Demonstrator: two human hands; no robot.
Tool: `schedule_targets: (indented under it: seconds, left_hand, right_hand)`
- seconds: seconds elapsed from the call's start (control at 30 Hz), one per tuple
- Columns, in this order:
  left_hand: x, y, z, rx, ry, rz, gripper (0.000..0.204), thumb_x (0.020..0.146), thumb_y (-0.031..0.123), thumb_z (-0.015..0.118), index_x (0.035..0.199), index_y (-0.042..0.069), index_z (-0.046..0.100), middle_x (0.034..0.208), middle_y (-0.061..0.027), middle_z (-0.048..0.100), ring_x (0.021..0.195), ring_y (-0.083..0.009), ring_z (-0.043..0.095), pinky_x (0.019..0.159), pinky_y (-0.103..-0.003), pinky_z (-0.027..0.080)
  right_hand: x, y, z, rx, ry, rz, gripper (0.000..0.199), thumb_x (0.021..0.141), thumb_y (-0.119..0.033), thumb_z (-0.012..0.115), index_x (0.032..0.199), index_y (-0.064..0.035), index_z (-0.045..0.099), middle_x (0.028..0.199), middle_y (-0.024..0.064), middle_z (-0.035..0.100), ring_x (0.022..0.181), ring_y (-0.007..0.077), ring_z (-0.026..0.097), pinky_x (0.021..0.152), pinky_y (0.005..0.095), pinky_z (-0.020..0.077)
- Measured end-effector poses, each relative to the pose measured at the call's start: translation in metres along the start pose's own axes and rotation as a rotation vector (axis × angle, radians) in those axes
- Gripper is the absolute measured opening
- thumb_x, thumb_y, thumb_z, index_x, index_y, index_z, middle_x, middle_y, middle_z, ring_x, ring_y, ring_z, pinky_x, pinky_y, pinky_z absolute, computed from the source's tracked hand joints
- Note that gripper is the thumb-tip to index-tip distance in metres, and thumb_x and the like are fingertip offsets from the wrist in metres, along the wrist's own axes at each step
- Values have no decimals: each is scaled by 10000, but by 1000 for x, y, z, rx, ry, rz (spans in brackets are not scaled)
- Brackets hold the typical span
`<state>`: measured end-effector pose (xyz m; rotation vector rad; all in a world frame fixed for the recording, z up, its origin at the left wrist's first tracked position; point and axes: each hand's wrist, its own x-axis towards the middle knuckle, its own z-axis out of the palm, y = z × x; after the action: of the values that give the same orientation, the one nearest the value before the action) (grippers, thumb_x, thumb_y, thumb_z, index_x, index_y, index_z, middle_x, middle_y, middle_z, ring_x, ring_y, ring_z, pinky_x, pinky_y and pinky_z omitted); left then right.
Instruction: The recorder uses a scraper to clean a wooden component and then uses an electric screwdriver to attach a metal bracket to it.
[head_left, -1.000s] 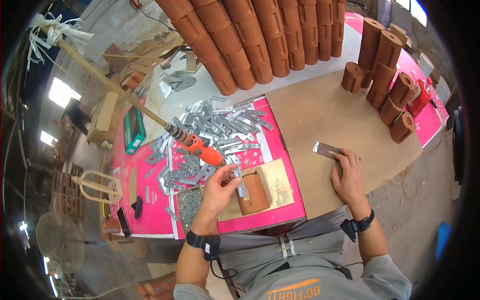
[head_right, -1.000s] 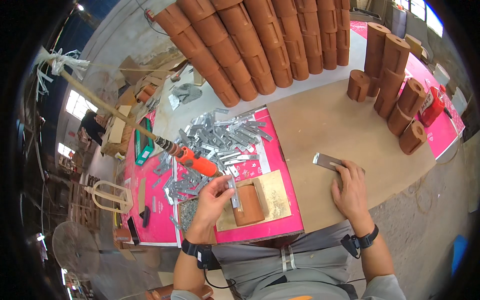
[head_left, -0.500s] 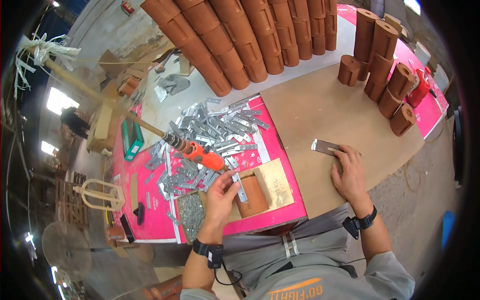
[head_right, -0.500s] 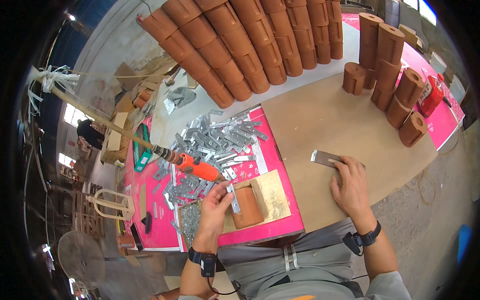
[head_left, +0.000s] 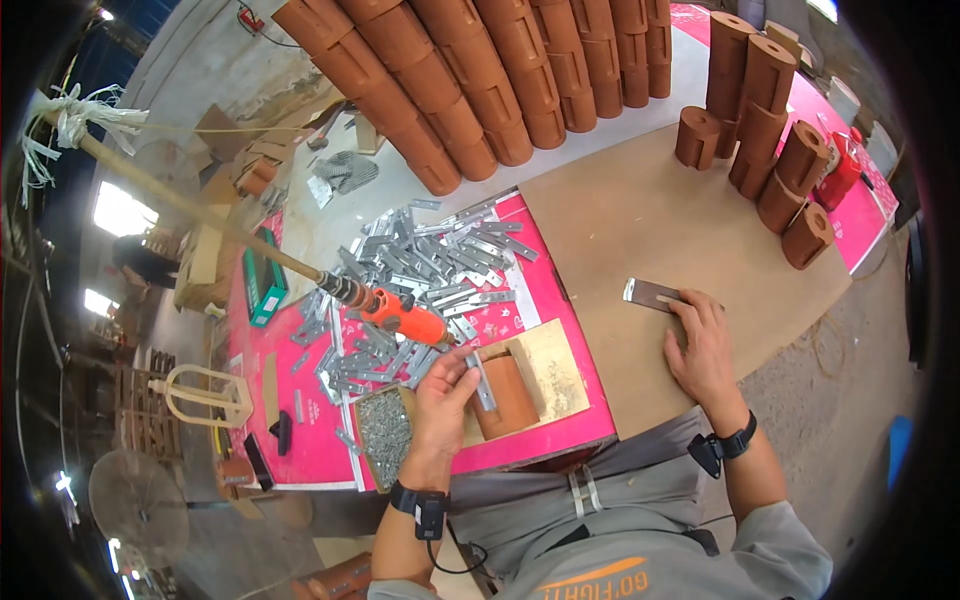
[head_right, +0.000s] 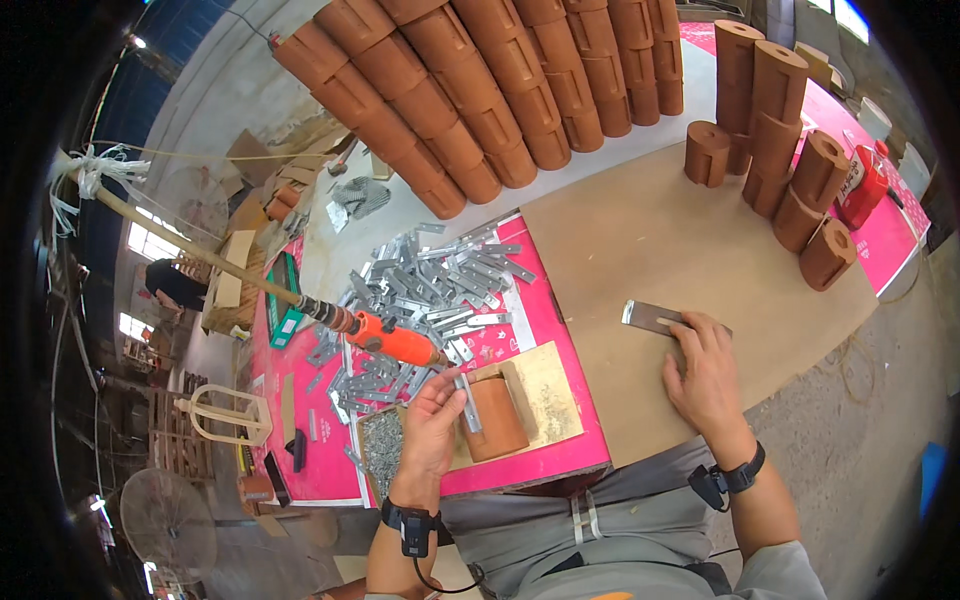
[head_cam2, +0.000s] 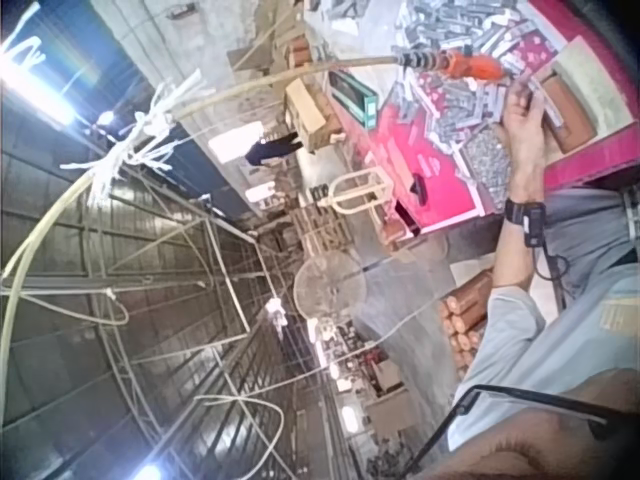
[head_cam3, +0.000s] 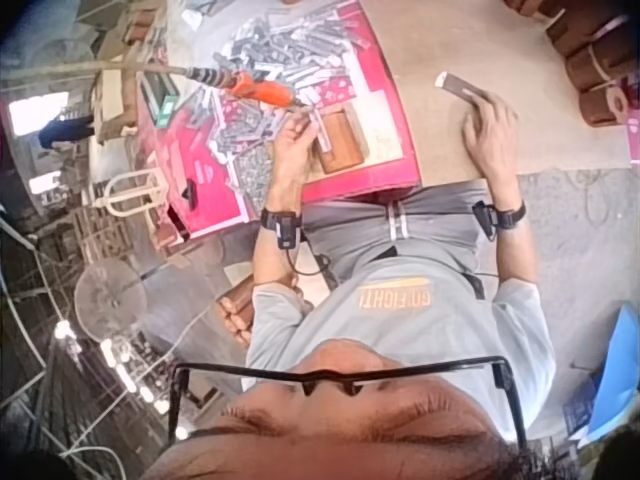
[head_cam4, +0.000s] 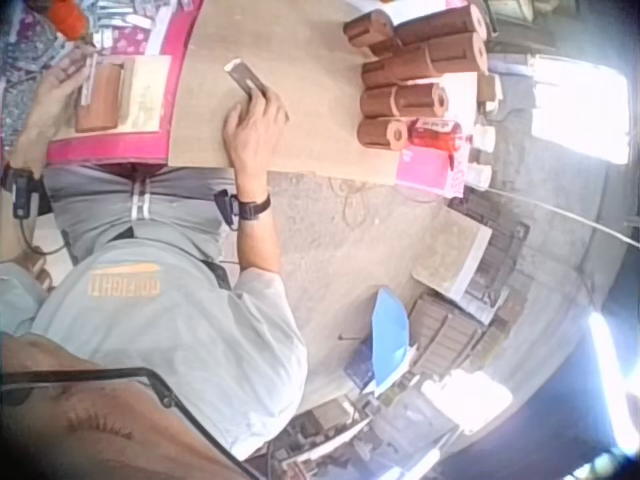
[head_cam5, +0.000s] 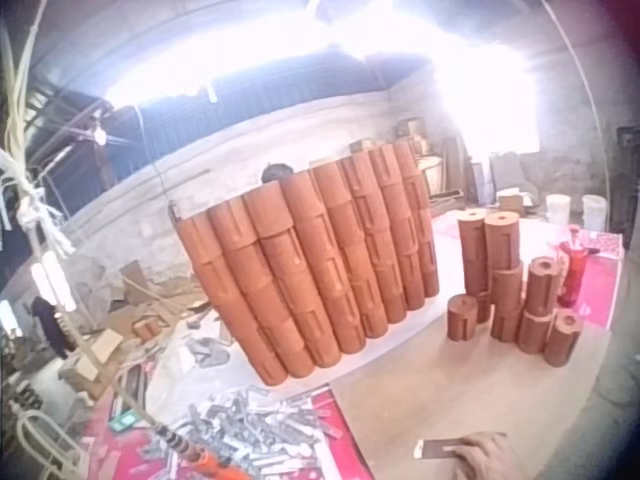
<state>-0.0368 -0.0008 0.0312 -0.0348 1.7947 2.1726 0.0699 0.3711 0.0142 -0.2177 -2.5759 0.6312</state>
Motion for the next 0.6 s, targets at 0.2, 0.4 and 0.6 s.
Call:
schedule_targets:
  seconds: [0.2, 0.4, 0.6]
  left_hand:
    - [-4, 7, 0, 118, -10, -4, 388, 1033, -25, 701, 1412, 9, 628, 1250, -64, 732, 1167, -146, 672, 1061, -304, 529]
    - [8, 29, -9, 254, -167, -99, 381, 1011, 10, 739, 1377, 15, 631, 1219, -48, 715, 1135, -131, 662, 1028, -294, 523]
    - [10, 35, -5, 298, -131, -122, 378, 1020, 25, 737, 1383, 15, 632, 1188, -39, 716, 1110, -121, 658, 1012, -291, 520]
  right_hand:
    - [1, -1, 0, -5, -8, 0, 412, 855, -57, 750, 1253, 15, 667, 1390, 225, 621, 1311, 447, 574, 1127, 513, 478]
    - [1, -2, -1, -20, -6, -7, 417, 855, -60, 750, 1257, 14, 668, 1390, 223, 622, 1310, 445, 575, 1128, 513, 477]
    - [1, -1, -1, -15, -8, 1, 421, 854, -58, 750, 1259, 17, 665, 1391, 221, 621, 1308, 443, 575, 1128, 515, 476]
